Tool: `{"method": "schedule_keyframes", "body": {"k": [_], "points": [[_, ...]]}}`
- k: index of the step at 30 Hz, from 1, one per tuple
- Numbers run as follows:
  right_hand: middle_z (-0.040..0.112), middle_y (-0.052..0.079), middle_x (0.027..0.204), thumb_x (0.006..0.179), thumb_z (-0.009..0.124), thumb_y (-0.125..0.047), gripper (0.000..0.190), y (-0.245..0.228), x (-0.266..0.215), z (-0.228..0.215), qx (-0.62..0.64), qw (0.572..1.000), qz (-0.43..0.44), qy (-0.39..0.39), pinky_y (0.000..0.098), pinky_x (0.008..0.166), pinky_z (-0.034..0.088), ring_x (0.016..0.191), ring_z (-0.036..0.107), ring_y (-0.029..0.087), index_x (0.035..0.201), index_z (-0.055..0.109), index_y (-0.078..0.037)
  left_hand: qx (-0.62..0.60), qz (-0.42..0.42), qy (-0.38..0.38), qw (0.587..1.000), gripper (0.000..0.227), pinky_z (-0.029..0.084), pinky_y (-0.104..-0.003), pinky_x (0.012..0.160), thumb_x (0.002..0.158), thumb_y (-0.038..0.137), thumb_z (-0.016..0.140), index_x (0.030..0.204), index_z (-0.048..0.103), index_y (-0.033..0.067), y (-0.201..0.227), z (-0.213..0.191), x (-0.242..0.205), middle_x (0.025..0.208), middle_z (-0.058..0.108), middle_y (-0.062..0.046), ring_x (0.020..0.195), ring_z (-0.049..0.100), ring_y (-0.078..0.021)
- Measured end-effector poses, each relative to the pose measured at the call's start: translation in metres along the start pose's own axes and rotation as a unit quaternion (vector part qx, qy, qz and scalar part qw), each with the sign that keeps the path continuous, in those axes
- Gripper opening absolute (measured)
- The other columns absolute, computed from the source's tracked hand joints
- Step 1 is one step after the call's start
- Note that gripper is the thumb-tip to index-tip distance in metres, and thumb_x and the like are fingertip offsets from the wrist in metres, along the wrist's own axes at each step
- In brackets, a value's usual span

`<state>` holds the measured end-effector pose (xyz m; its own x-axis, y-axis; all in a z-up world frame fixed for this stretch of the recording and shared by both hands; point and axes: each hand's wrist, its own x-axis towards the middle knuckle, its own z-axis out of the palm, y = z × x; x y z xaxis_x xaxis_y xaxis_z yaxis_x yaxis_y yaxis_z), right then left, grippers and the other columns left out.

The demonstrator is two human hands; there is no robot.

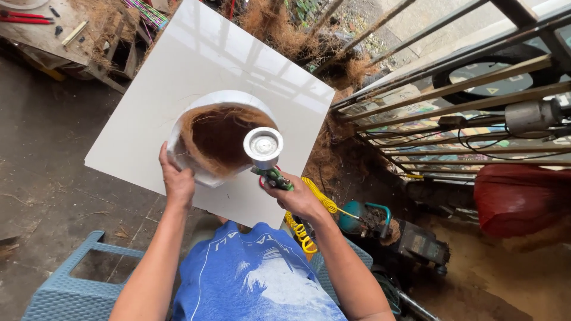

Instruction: The person sits on the floor and arranges coconut fiber inside a white bucket, pulling strands from a nearby basket to fill gaps. They then move to a table and use a spray gun to apply a coating to the fiber lining.

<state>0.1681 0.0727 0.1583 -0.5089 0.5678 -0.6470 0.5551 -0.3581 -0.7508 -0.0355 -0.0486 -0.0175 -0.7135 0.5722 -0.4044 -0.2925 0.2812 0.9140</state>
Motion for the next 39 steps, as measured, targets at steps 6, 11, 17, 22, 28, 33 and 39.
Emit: {"method": "schedule_keyframes", "body": {"k": [6, 11, 17, 22, 28, 33, 39], "points": [[0.053, 0.009, 0.058, 0.082, 0.072, -0.008, 0.009, 0.001, 0.008, 0.010, -0.006, 1.000, -0.024, -0.017, 0.0285, 0.045, 0.044, 0.044, 0.052, 0.016, 0.087, 0.065, -0.007, -0.062, 0.062, 0.036, 0.995, 0.095, 0.046, -0.051, 0.096, 0.064, -0.020, 0.044, 0.151, 0.033, 0.0172, -0.043, 0.000, 0.017, 0.129, 0.050, -0.024, 0.119, 0.051, -0.0364], [0.050, 0.005, 0.054, 0.082, 0.071, -0.012, 0.007, 0.000, 0.018, 0.022, -0.004, 0.999, -0.038, -0.023, 0.0248, 0.045, 0.043, 0.046, 0.051, 0.013, 0.085, 0.065, -0.010, -0.060, 0.068, 0.035, 0.995, 0.095, 0.049, -0.052, 0.093, 0.063, -0.018, 0.044, 0.150, 0.034, 0.0174, -0.045, -0.002, 0.015, 0.127, 0.052, -0.023, 0.116, 0.053, -0.0346], [0.053, 0.004, 0.055, 0.081, 0.071, -0.019, 0.009, 0.004, 0.031, 0.025, -0.045, 0.998, -0.031, -0.028, 0.0246, 0.048, 0.043, 0.049, 0.052, 0.012, 0.081, 0.064, -0.013, -0.057, 0.107, 0.028, 0.992, 0.096, 0.046, -0.054, 0.099, 0.063, -0.020, 0.044, 0.150, 0.035, 0.0176, -0.036, 0.002, 0.014, 0.129, 0.052, -0.024, 0.119, 0.053, -0.0384], [0.058, 0.010, 0.063, 0.080, 0.072, -0.025, 0.016, 0.024, 0.041, 0.020, -0.110, 0.993, -0.022, -0.021, 0.0326, 0.057, 0.045, 0.060, 0.055, 0.020, 0.085, 0.065, -0.011, -0.061, 0.124, 0.031, 0.990, 0.097, 0.044, -0.053, 0.102, 0.062, -0.018, 0.045, 0.151, 0.034, 0.0181, -0.038, 0.002, 0.014, 0.132, 0.052, -0.023, 0.121, 0.052, -0.0358], [0.062, 0.013, 0.070, 0.079, 0.072, -0.027, 0.018, 0.025, 0.038, 0.015, -0.134, 0.991, 0.004, -0.001, 0.0348, 0.066, 0.047, 0.070, 0.059, 0.024, 0.088, 0.068, -0.012, -0.035, 0.118, 0.054, 0.991, 0.095, 0.040, -0.055, 0.103, 0.064, -0.017, 0.046, 0.151, 0.034, 0.0187, -0.030, 0.004, 0.013, 0.131, 0.052, -0.024, 0.121, 0.051, -0.0388], [0.063, 0.013, 0.074, 0.079, 0.072, -0.028, 0.020, 0.027, 0.035, 0.014, -0.126, 0.991, 0.030, 0.015, 0.0361, 0.069, 0.048, 0.075, 0.062, 0.025, 0.091, 0.069, -0.013, -0.001, 0.111, 0.092, 0.990, 0.095, 0.039, -0.050, 0.103, 0.066, -0.013, 0.048, 0.153, 0.034, 0.0223, -0.037, 0.004, 0.015, 0.132, 0.053, -0.019, 0.122, 0.052, -0.0323], [0.053, 0.003, 0.054, 0.080, 0.071, -0.021, 0.010, 0.017, 0.033, 0.022, -0.042, 0.999, -0.008, -0.024, 0.0242, 0.054, 0.045, 0.051, 0.055, 0.013, 0.082, 0.065, -0.013, 0.004, 0.096, 0.102, 0.990, 0.093, 0.036, -0.050, 0.104, 0.067, -0.011, 0.049, 0.152, 0.035, 0.0223, -0.021, 0.017, 0.008, 0.131, 0.053, -0.020, 0.122, 0.052, -0.0338]]}}
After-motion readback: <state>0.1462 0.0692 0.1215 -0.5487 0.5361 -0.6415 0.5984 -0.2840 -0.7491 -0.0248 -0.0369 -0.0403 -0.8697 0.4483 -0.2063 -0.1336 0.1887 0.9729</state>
